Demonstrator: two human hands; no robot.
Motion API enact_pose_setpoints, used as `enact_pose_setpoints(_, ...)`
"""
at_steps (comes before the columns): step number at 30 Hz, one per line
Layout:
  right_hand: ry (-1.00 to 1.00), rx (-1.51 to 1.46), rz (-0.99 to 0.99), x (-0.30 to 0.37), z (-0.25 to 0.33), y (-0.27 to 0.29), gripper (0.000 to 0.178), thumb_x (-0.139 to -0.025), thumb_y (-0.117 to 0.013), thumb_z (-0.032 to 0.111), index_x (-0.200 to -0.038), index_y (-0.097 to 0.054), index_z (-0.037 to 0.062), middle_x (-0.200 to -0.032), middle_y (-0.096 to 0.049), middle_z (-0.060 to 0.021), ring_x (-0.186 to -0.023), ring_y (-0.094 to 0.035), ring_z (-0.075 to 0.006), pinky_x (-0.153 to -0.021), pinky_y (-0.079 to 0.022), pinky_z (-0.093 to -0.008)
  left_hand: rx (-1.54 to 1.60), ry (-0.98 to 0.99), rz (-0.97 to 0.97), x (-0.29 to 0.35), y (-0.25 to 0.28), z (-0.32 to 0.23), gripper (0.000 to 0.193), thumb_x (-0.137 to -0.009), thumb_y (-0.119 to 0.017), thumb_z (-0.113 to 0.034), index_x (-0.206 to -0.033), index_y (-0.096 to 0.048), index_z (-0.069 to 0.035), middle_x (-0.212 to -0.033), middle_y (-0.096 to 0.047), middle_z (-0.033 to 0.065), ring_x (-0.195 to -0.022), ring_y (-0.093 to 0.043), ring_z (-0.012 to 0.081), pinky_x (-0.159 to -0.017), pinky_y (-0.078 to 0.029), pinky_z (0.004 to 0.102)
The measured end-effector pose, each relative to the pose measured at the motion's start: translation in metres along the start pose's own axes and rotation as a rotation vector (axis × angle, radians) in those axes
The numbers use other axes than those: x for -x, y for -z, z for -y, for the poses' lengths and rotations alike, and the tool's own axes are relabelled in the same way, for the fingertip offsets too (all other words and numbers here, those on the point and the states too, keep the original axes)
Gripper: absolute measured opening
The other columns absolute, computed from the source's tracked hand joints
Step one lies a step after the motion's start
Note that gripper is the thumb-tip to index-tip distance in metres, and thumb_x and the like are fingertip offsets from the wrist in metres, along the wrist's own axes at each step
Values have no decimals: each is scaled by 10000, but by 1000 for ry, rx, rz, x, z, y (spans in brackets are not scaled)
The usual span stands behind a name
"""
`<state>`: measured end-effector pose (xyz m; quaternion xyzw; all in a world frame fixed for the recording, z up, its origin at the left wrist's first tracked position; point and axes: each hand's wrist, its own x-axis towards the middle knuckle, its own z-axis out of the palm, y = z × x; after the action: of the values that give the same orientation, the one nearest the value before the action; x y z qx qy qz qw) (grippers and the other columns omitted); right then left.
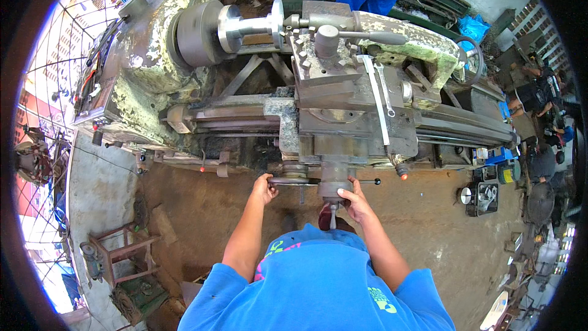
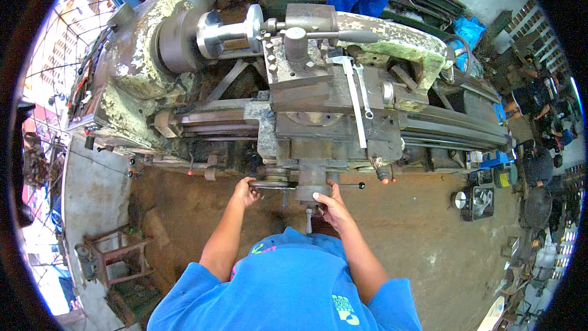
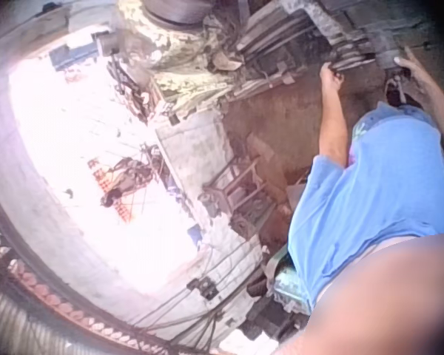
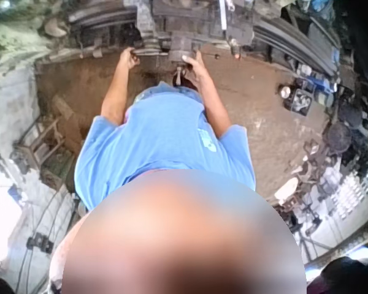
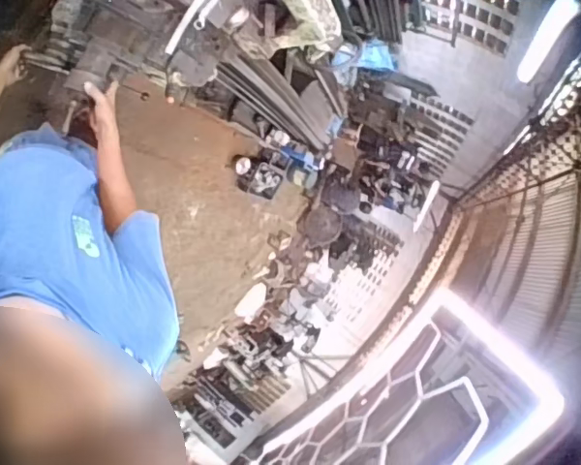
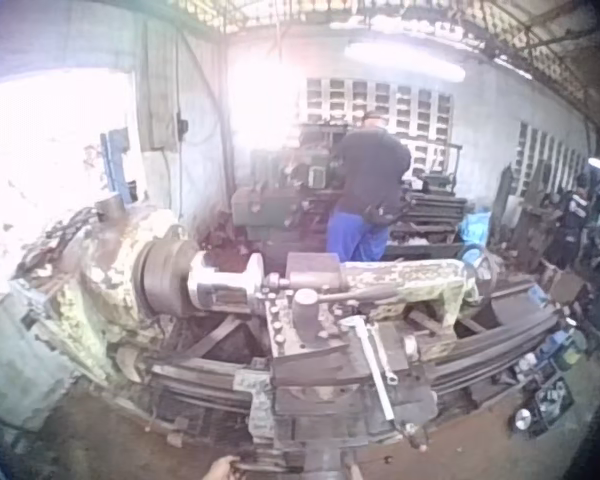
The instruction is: The person operates a metal lathe, turning a cylindrical workpiece while using a vernier caliper to measure its diameter. They adjust the lathe controls and reposition the tool, then measure again to verify dimensions.
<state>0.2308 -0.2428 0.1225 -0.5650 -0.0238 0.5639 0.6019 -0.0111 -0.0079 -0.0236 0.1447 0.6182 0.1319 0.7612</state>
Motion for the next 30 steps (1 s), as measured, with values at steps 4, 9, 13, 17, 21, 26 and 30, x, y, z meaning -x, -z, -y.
enact_pose_setpoints(4,80,179,-139,8,2,-10,922,-740,-870,274,-1429,-299,50,-1273,-570,-251,-1146,-609,-336,-975,-495,-448,-34,6,18,-4,0,1,181,-957,-548,-329,-933,-588,-154,-701,-518,20,-555,-431,165,-627,-461,401)
enact_pose_setpoints(9,190,769,-487,21,8,-32,1037,-665,-914,436,-1393,-305,19,-1220,-602,-283,-1127,-620,-375,-989,-479,-466,-45,-54,32,-8,0,5,179,-932,-559,-318,-902,-582,-144,-695,-541,47,-524,-419,169,-607,-458,398)
enact_pose_setpoints(13,226,657,-296,23,11,-17,1093,-668,-911,505,-1419,-313,-19,-1305,-565,-310,-1227,-576,-387,-1034,-458,-458,-28,-106,112,-9,5,7,274,-920,-593,-342,-1073,-551,-118,-902,-557,109,-745,-503,235,-829,-461,464)
enact_pose_setpoints(17,180,360,-120,11,-14,3,1191,-710,-866,580,-1503,-265,-75,-1468,-423,-307,-1386,-428,-372,-1152,-348,-455,-105,-117,98,-8,-2,0,382,-932,-538,-422,-1163,-580,-121,-1196,-572,96,-1048,-513,264,-1032,-352,477)
enact_pose_setpoints(21,206,327,-94,-5,-34,9,1172,-770,-833,565,-1545,-200,-46,-1502,-379,-286,-1413,-387,-353,-1162,-328,-430,-94,-187,-64,2,-23,0,235,-993,-488,-344,-887,-464,-135,-641,-410,17,-442,-342,147,-454,-354,321)
enact_pose_setpoints(26,122,266,46,-8,-28,25,1141,-779,-830,562,-1570,-201,31,-1511,-393,-252,-1415,-391,-342,-1157,-334,-462,-434,-564,-277,30,-57,27,265,-978,-561,-334,-1078,-549,-89,-832,-557,61,-608,-531,181,-482,-479,352)
enact_pose_setpoints(30,-135,-2,253,-9,-27,89,801,-926,-736,425,-1535,-315,118,-1362,-590,-190,-1252,-580,-316,-1025,-483,-465,-478,-625,-277,55,-66,38,293,-1004,-596,-345,-1015,-553,-56,-739,-558,56,-528,-517,146,-457,-460,323)
